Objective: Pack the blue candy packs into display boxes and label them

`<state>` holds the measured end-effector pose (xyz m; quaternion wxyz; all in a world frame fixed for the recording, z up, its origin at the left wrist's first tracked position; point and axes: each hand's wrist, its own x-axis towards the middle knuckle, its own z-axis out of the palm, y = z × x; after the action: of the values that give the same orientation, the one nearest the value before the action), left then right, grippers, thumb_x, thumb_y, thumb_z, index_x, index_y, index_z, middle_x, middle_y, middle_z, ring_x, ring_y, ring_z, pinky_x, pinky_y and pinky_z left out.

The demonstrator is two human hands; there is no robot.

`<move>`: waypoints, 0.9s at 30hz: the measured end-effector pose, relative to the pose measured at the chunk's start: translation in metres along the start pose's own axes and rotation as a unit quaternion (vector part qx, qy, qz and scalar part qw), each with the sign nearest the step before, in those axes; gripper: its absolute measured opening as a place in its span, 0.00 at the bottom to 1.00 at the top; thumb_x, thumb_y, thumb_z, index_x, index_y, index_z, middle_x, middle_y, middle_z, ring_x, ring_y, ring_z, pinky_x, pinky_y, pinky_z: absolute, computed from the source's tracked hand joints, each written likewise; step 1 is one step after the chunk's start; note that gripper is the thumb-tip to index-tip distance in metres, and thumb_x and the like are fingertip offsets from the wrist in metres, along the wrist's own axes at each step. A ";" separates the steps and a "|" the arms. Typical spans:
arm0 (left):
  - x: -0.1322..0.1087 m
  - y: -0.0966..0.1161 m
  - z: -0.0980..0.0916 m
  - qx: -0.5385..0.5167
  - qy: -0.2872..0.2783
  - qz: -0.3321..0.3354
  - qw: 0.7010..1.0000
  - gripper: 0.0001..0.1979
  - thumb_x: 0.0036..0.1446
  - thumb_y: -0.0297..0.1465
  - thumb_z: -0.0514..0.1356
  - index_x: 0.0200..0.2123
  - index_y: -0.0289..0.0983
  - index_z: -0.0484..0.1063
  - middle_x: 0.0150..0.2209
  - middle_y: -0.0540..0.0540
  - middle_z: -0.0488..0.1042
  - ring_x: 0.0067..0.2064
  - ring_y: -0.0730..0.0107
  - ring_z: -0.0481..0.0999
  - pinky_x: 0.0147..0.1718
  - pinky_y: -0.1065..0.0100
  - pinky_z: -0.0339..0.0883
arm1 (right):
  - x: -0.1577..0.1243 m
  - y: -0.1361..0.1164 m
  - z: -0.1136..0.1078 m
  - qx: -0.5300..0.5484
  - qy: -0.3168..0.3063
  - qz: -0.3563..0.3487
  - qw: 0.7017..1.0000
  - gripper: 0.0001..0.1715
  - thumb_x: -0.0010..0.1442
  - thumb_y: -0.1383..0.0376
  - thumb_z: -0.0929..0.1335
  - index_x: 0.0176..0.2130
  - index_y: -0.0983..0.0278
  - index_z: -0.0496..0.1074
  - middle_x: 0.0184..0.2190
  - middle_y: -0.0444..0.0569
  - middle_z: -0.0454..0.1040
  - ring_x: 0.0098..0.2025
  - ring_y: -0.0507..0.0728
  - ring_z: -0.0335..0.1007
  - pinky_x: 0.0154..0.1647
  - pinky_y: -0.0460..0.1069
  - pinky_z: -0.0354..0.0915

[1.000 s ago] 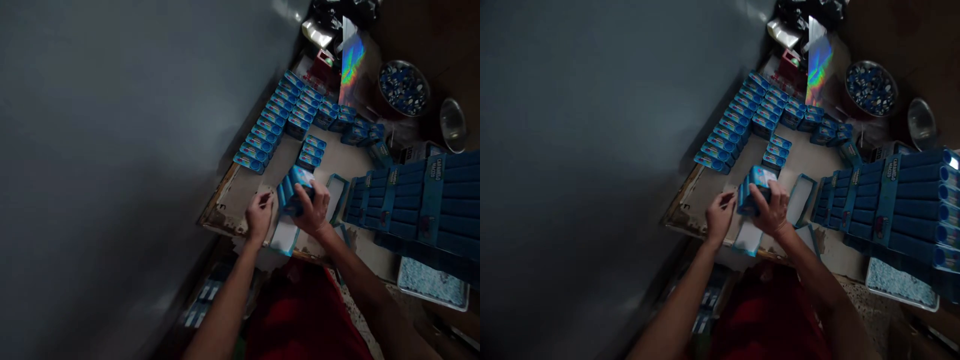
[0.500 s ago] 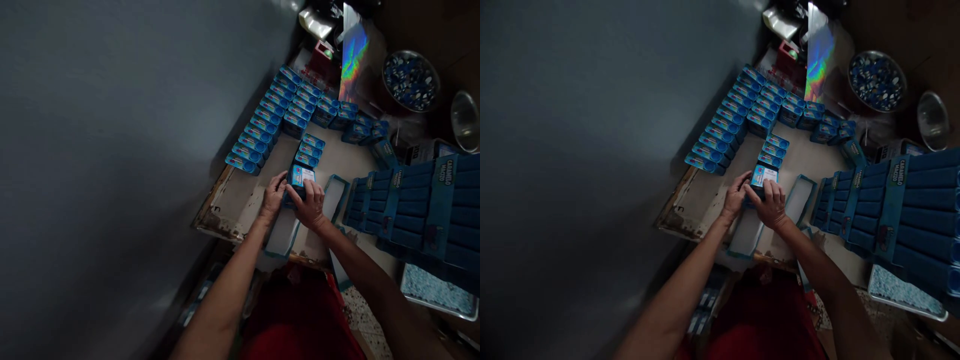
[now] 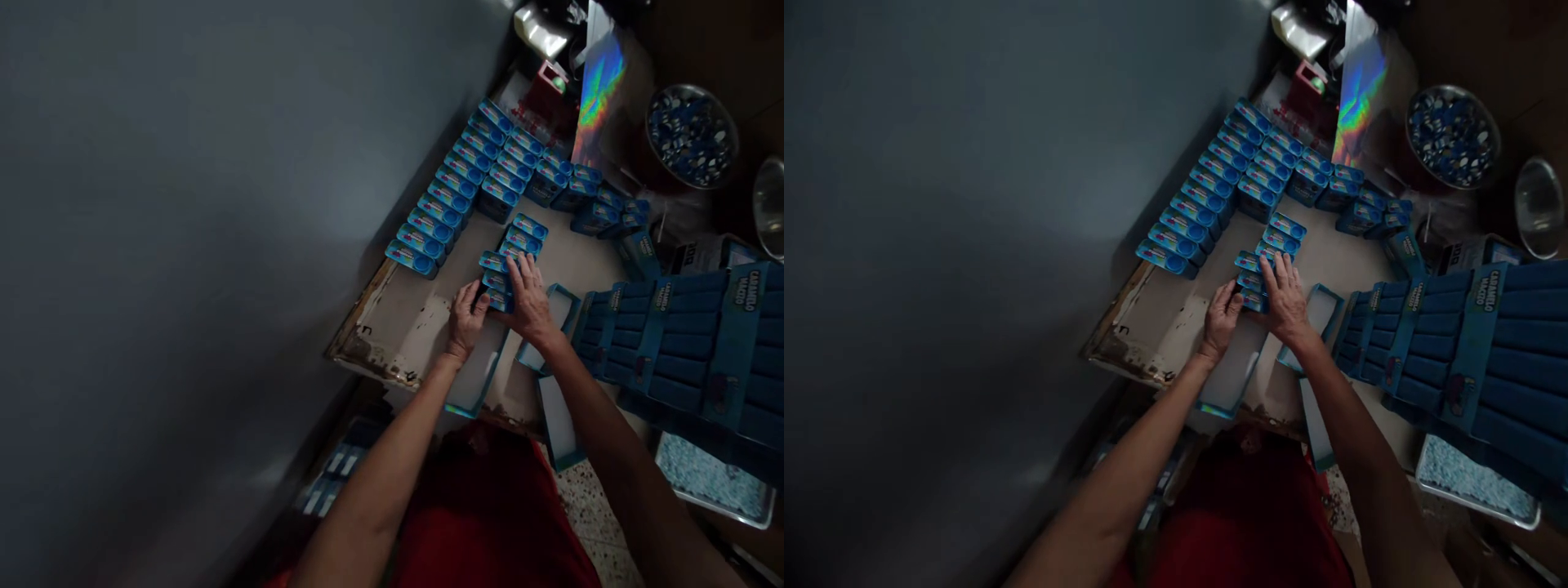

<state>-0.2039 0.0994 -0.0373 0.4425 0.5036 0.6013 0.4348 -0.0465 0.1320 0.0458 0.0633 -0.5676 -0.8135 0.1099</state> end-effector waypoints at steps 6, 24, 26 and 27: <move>0.003 0.013 0.011 0.026 0.010 0.020 0.999 0.28 0.76 0.43 0.45 0.70 0.37 0.68 0.68 0.34 0.71 0.70 0.55 0.70 0.71 0.52 0.60 | -0.011 -0.003 0.019 -0.033 0.036 0.048 0.998 0.48 0.67 0.55 0.70 0.76 0.65 0.53 0.79 0.70 0.44 0.83 0.72 0.33 0.77 0.75 0.44; 0.047 0.019 0.008 -0.149 -0.036 0.018 0.988 0.45 0.56 0.37 0.72 0.73 0.37 0.59 0.66 0.33 0.73 0.65 0.51 0.77 0.67 0.52 0.70 | -0.040 0.002 0.058 0.298 0.089 0.197 0.930 0.61 0.53 0.43 0.79 0.73 0.65 0.60 0.71 0.64 0.65 0.74 0.68 0.62 0.76 0.62 0.58; 0.046 0.027 0.008 -0.130 -0.015 0.040 0.991 0.40 0.58 0.40 0.72 0.70 0.38 0.64 0.65 0.35 0.74 0.64 0.53 0.78 0.65 0.54 0.71 | -0.038 0.005 0.057 0.274 0.071 0.191 0.940 0.60 0.52 0.45 0.80 0.73 0.65 0.61 0.71 0.63 0.66 0.72 0.69 0.62 0.75 0.64 0.58; 0.046 0.032 0.009 -0.115 -0.006 0.054 0.992 0.37 0.58 0.41 0.72 0.68 0.38 0.67 0.64 0.36 0.75 0.63 0.53 0.78 0.64 0.55 0.71 | -0.037 0.008 0.055 0.262 0.056 0.190 0.944 0.60 0.51 0.46 0.81 0.72 0.65 0.62 0.71 0.63 0.66 0.72 0.70 0.62 0.75 0.64 0.58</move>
<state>-0.1932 0.1491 -0.0128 0.4768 0.4835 0.5171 0.5210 -0.0389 0.0943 -0.0082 0.2335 -0.6800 -0.6283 0.2972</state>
